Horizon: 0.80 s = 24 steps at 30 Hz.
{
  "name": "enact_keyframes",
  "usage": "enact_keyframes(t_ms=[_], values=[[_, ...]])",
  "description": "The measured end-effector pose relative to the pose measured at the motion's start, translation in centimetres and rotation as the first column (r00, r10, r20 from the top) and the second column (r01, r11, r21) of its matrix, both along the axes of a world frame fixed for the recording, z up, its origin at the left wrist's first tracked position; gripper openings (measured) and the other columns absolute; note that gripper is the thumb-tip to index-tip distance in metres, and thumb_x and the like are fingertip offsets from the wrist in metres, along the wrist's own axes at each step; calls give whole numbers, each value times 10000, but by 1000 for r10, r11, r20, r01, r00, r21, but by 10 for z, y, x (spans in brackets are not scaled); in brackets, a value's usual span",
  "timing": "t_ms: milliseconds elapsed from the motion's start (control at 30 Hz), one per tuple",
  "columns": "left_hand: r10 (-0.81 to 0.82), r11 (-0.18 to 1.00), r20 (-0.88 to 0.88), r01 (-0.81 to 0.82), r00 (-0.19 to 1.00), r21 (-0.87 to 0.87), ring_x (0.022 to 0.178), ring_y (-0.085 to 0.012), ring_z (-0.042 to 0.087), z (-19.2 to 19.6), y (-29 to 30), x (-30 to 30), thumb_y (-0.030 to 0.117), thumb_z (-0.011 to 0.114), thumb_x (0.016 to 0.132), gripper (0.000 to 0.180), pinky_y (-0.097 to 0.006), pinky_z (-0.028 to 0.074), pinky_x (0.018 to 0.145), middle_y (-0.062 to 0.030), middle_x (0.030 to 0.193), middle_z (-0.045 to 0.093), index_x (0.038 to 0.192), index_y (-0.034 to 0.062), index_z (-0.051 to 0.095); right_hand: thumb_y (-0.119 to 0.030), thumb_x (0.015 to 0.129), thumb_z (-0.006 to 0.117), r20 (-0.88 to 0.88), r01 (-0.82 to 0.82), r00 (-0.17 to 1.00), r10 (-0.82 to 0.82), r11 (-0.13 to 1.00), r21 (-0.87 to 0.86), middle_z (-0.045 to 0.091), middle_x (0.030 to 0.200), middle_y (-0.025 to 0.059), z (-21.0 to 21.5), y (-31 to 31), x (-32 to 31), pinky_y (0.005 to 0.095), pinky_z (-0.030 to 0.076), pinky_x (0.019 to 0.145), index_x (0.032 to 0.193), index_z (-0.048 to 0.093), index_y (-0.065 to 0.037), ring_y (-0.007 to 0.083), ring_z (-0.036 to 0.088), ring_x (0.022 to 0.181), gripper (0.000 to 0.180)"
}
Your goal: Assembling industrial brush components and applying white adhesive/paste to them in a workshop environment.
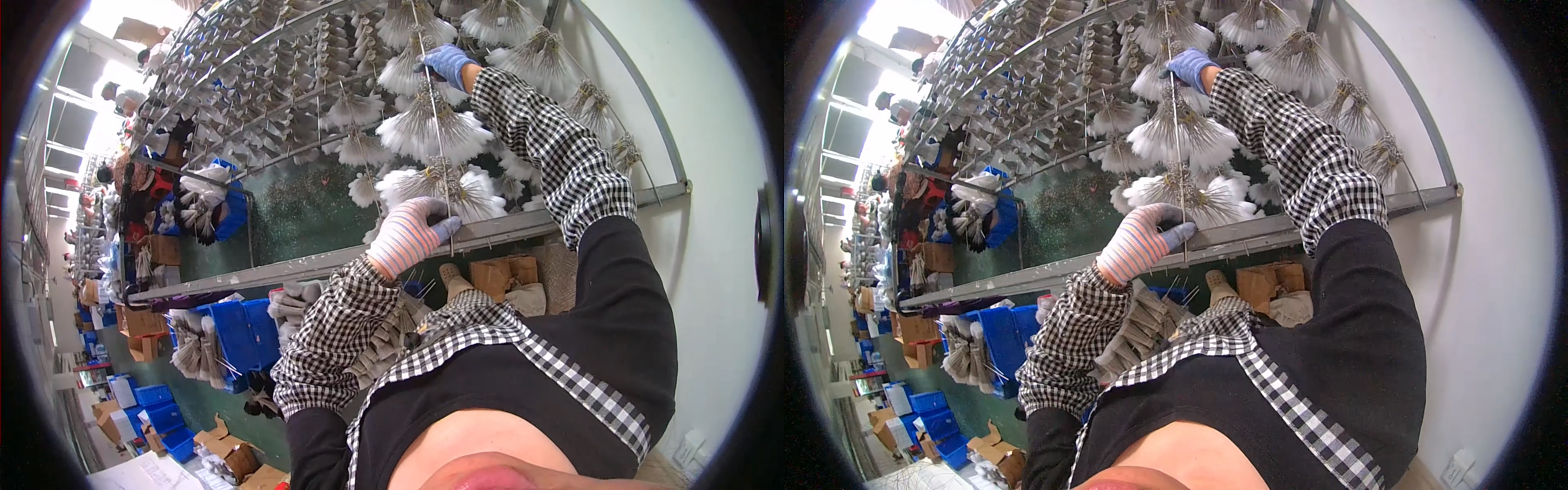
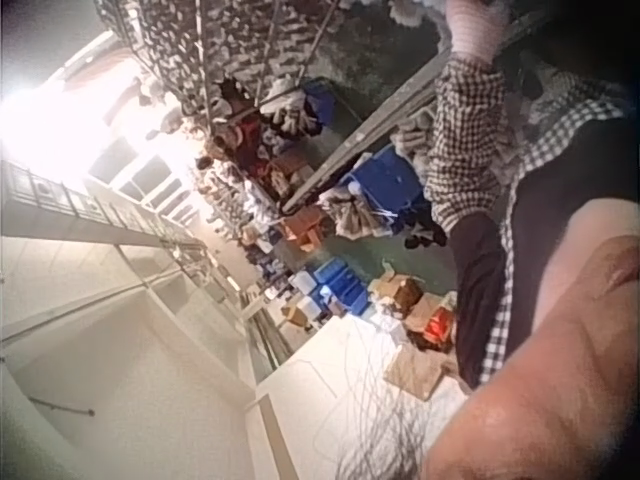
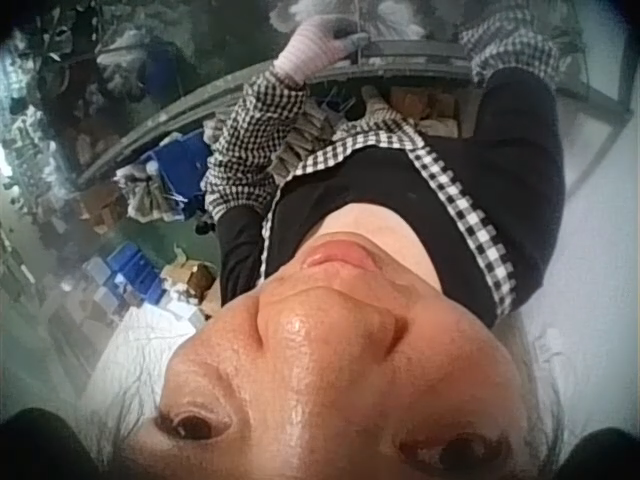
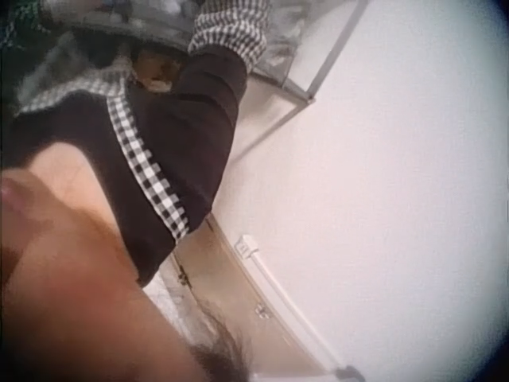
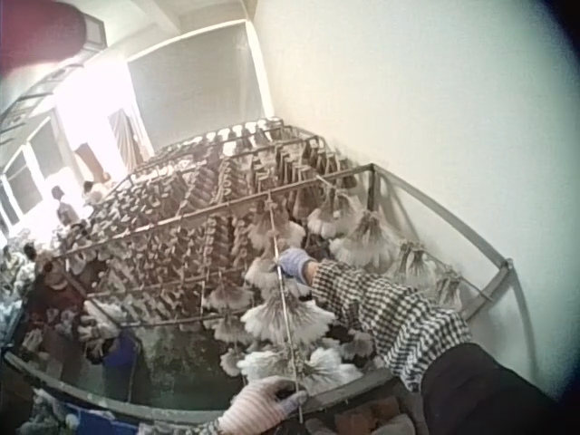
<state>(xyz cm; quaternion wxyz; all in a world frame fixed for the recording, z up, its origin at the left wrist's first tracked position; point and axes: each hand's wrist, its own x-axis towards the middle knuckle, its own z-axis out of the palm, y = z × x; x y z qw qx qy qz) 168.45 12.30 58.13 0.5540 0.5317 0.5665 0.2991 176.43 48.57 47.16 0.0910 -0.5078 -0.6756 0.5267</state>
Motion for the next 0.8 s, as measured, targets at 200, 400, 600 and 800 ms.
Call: enact_keyframes(t_ms=[200, 400, 600, 800], values=[[-21, 1000, -47, 21, 999, 8, 762, -163, 651, 1, 2, 3, 216, 730, 882, 251, -323, 533, 733, -122, 881, 727, 1001, -5, 721, -259, 979, 624, -11, -91, 995, 94, 981, 170, 743, 848, 12, 8, 3, 5, 229, 489, 585, 955, 741, -52, 73, 626, 659, 238], [0, 999, -94, 4, 996, 51, 716, -171, 638, 1, -3, 3, 210, 727, 883, 228, -326, 526, 695, -112, 851, 713, 999, 14, 725, -222, 970, 632, -80, 19, 997, -8, 992, 128, 749, 852, 36, 16, -4, 1, 224, 482, 558, 1001, 738, -17, 76, 627, 631, 233], [11, 991, -129, 6, 992, 132, 714, -208, 649, -3, -9, 1, 203, 724, 881, 216, -331, 528, 695, -126, 848, 696, 986, 15, 722, -174, 975, 585, -87, -14, 996, 29, 987, 162, 755, 921, 50, 23, -11, 4, 231, 494, 636, 1055, 725, -5, 79, 647, 724, 233], [25, 981, -202, 15, 979, 194, 735, -243, 671, 1, -12, 4, 207, 731, 863, 218, -346, 533, 694, -135, 856, 693, 976, 20, 724, -173, 958, 602, -268, 64, 962, -49, 997, 47, 756, 854, 76, 45, -25, 1, 274, 510, 669, 921, 749, 31, 128, 648, 693, 254]])
